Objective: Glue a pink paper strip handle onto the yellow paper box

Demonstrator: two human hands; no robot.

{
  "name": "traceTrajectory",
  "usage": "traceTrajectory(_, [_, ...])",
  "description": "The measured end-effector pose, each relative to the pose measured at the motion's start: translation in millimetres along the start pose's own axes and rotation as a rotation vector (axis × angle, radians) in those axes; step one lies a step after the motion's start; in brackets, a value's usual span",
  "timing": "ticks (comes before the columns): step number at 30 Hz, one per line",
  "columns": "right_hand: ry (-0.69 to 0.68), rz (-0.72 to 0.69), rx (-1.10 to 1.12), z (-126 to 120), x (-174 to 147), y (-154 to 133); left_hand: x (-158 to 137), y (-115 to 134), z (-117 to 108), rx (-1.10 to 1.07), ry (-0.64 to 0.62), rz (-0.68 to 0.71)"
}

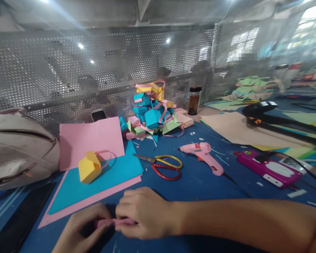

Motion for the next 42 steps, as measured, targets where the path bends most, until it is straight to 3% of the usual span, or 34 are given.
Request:
traceTrajectory(3, [0.037, 0.082, 0.104, -6, 0, 6, -2, -13, -2, -0.047, 0.025, -0.085])
traceTrajectory(8, [0.135, 0.396, 0.456, -11, -4, 39, -4, -26, -13, -0.166, 0.116, -0.232])
traceTrajectory(11, [0.208, 0.473, 0.63, -12, -6, 51, -5, -36, -11, -0.229, 0.108, -0.319])
traceTrajectory(18, [0.285, 0.496, 0.761, -15, -8, 58, -8, -48, -10, -0.377, 0.118, -0.367])
traceTrajectory(27, [0.294, 0.486, 0.719, -21, -8, 55, -5, -46, -21, -0.425, 0.219, -0.404])
traceTrajectory(37, [0.274, 0.482, 0.731, -19, -7, 54, -4, -41, -12, -0.411, 0.121, -0.308])
traceTrajectory(42, [0.196, 0.465, 0.698, -14, -4, 48, -3, -34, -8, -0.35, 0.106, -0.267])
Point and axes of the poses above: each hand's wrist, its own x-axis towards the middle knuckle, its own z-axis out of the palm, y = z × x, the point moved 10 cm from there along x, towards the middle knuckle, and after that the axes turned 6 degrees about x, right-handed, at the moved point
